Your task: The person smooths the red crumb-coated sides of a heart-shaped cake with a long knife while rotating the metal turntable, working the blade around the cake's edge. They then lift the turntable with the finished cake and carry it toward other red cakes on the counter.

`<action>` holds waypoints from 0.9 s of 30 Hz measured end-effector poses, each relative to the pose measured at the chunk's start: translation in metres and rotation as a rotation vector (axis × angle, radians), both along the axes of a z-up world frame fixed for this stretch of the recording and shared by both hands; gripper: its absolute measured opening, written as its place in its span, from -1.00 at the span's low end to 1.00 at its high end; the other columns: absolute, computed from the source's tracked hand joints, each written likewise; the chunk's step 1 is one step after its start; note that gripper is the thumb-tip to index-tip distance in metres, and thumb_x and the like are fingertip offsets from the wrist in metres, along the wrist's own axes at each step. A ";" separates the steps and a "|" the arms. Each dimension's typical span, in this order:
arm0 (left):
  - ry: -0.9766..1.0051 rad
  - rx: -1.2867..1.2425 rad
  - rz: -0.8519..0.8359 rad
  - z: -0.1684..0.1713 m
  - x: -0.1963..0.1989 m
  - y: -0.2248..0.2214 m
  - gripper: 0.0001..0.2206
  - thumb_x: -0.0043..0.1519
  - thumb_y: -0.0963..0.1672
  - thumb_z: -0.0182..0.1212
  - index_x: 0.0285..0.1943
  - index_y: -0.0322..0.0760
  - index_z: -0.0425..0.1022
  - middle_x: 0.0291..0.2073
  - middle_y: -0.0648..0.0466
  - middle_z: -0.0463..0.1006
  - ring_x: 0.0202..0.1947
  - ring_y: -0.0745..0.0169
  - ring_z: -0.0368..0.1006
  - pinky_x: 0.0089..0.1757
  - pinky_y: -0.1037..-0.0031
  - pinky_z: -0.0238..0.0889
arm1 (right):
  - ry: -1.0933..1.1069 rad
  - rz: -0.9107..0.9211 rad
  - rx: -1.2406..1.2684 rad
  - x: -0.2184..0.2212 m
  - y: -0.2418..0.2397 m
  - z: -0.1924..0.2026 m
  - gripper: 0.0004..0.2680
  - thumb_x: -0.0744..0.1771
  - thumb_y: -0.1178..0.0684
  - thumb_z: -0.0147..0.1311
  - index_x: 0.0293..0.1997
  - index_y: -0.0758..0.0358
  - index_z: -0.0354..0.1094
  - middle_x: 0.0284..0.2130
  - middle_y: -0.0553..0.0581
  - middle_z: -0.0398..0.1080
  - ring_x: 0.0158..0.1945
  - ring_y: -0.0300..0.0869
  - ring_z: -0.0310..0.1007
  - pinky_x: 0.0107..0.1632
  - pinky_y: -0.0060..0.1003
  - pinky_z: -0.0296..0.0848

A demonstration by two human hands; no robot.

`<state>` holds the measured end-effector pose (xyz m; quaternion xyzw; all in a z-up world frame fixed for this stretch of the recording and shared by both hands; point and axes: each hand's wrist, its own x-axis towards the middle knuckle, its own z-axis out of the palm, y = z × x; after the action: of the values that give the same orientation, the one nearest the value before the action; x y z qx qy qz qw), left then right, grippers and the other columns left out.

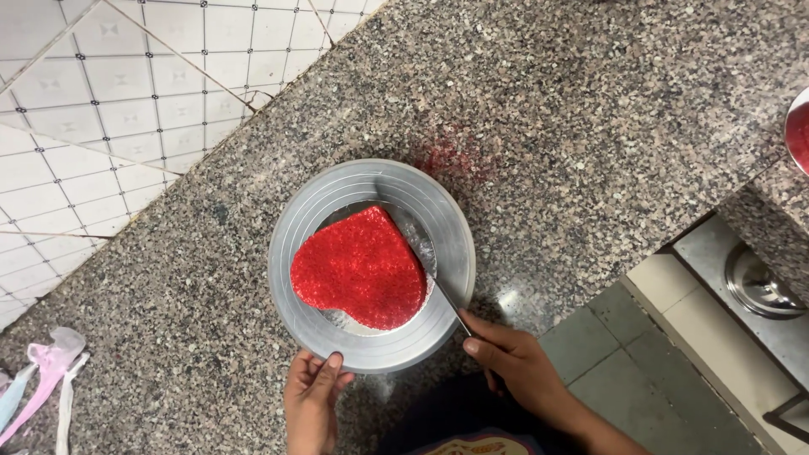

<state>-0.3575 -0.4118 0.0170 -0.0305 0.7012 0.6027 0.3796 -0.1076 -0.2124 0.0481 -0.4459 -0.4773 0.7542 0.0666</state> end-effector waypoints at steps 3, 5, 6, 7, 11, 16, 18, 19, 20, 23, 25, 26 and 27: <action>-0.012 0.002 0.006 -0.001 -0.004 0.001 -0.74 0.25 -0.24 0.18 0.12 -0.35 0.43 -0.26 0.07 0.56 -0.29 0.35 0.52 -0.22 0.49 0.45 | -0.010 -0.009 0.001 -0.001 0.004 0.011 -0.59 0.34 -0.01 0.08 0.39 0.04 0.28 -0.56 -0.03 0.32 -0.62 -0.33 0.28 -0.53 -0.40 0.34; -0.013 0.004 0.012 -0.004 -0.006 -0.001 -0.71 0.24 -0.23 0.18 0.15 -0.33 0.43 -0.26 0.07 0.56 -0.29 0.34 0.52 -0.23 0.50 0.45 | -0.019 -0.017 0.009 0.001 0.004 0.011 -0.59 0.33 0.00 0.08 0.39 0.03 0.27 -0.55 -0.05 0.33 -0.62 -0.33 0.28 -0.53 -0.40 0.33; -0.005 0.028 0.011 -0.006 -0.007 -0.003 -0.72 0.25 -0.23 0.19 0.16 -0.35 0.42 -0.26 0.07 0.56 -0.28 0.35 0.52 -0.22 0.50 0.45 | -0.013 -0.004 0.002 0.003 0.001 0.007 -0.59 0.33 0.01 0.08 0.39 0.06 0.28 -0.56 -0.04 0.33 -0.61 -0.34 0.28 -0.52 -0.41 0.34; 0.003 0.053 0.010 -0.009 -0.007 -0.005 -0.72 0.26 -0.23 0.20 0.16 -0.38 0.42 -0.26 0.07 0.55 -0.27 0.35 0.52 -0.22 0.49 0.46 | -0.008 0.009 -0.005 0.006 -0.002 0.003 -0.60 0.34 0.01 0.09 0.38 0.08 0.29 -0.56 -0.03 0.32 -0.61 -0.34 0.29 -0.52 -0.41 0.34; -0.005 0.023 0.022 -0.003 -0.008 0.000 -0.71 0.25 -0.23 0.18 0.16 -0.34 0.44 -0.24 0.09 0.58 -0.27 0.37 0.52 -0.23 0.52 0.44 | 0.022 -0.001 0.005 0.007 -0.004 -0.001 -0.60 0.34 0.01 0.09 0.38 0.09 0.29 -0.56 -0.02 0.31 -0.62 -0.34 0.28 -0.53 -0.41 0.34; 0.000 0.046 0.017 -0.010 -0.010 -0.006 -0.76 0.27 -0.23 0.19 0.12 -0.37 0.44 -0.25 0.06 0.56 -0.27 0.35 0.53 -0.23 0.49 0.46 | 0.009 0.026 -0.016 0.010 -0.004 -0.001 -0.59 0.34 0.02 0.10 0.39 0.09 0.27 -0.52 -0.03 0.35 -0.60 -0.34 0.30 -0.53 -0.41 0.36; -0.005 0.053 0.017 -0.010 -0.010 -0.005 -0.76 0.26 -0.23 0.19 0.12 -0.37 0.44 -0.25 0.07 0.57 -0.27 0.36 0.52 -0.23 0.50 0.46 | 0.019 0.008 -0.013 0.012 -0.007 -0.005 -0.59 0.34 0.02 0.10 0.38 0.10 0.27 -0.51 -0.02 0.36 -0.60 -0.34 0.30 -0.52 -0.41 0.36; -0.009 0.061 0.018 -0.009 -0.011 -0.005 -0.76 0.26 -0.23 0.18 0.11 -0.37 0.43 -0.25 0.07 0.58 -0.28 0.36 0.52 -0.24 0.50 0.45 | 0.028 -0.008 -0.010 0.012 -0.008 -0.007 -0.60 0.34 0.03 0.11 0.38 0.11 0.28 -0.51 -0.01 0.36 -0.60 -0.33 0.30 -0.52 -0.41 0.36; -0.009 0.061 0.019 -0.010 -0.011 -0.006 -0.76 0.26 -0.23 0.18 0.11 -0.37 0.43 -0.25 0.07 0.58 -0.28 0.36 0.52 -0.24 0.50 0.45 | 0.028 -0.007 -0.009 0.012 -0.007 -0.006 -0.60 0.34 0.03 0.11 0.38 0.11 0.28 -0.51 -0.01 0.36 -0.60 -0.33 0.30 -0.52 -0.41 0.36; -0.011 0.063 0.015 -0.013 -0.011 -0.008 -0.76 0.26 -0.24 0.18 0.12 -0.36 0.42 -0.25 0.08 0.57 -0.28 0.37 0.52 -0.24 0.51 0.46 | 0.040 0.018 -0.007 0.012 -0.007 -0.001 -0.60 0.34 0.03 0.11 0.38 0.12 0.30 -0.51 -0.01 0.36 -0.60 -0.34 0.29 -0.52 -0.41 0.36; -0.005 0.079 0.003 -0.014 -0.013 -0.008 -0.76 0.28 -0.23 0.19 0.12 -0.38 0.42 -0.26 0.08 0.55 -0.28 0.36 0.52 -0.23 0.50 0.47 | 0.026 -0.024 -0.039 0.012 -0.007 0.001 -0.59 0.33 0.04 0.10 0.38 0.09 0.28 -0.52 0.01 0.39 -0.60 -0.33 0.30 -0.52 -0.39 0.38; -0.005 0.079 0.006 -0.010 -0.011 -0.006 -0.76 0.28 -0.23 0.19 0.12 -0.38 0.42 -0.26 0.08 0.55 -0.28 0.36 0.52 -0.23 0.50 0.47 | 0.026 -0.022 -0.039 0.012 -0.007 0.000 -0.59 0.33 0.04 0.10 0.38 0.09 0.28 -0.52 0.01 0.39 -0.60 -0.33 0.30 -0.52 -0.39 0.38; -0.005 0.050 0.012 -0.006 -0.010 -0.003 -0.75 0.27 -0.23 0.18 0.13 -0.38 0.42 -0.26 0.07 0.56 -0.28 0.36 0.52 -0.23 0.49 0.47 | 0.033 0.005 -0.012 0.013 -0.007 -0.002 -0.60 0.33 0.04 0.11 0.38 0.10 0.28 -0.51 0.01 0.38 -0.60 -0.33 0.31 -0.52 -0.40 0.38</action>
<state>-0.3672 -0.4152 0.0113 -0.0268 0.6848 0.6222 0.3784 -0.0946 -0.2195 0.0464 -0.4326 -0.4728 0.7644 0.0701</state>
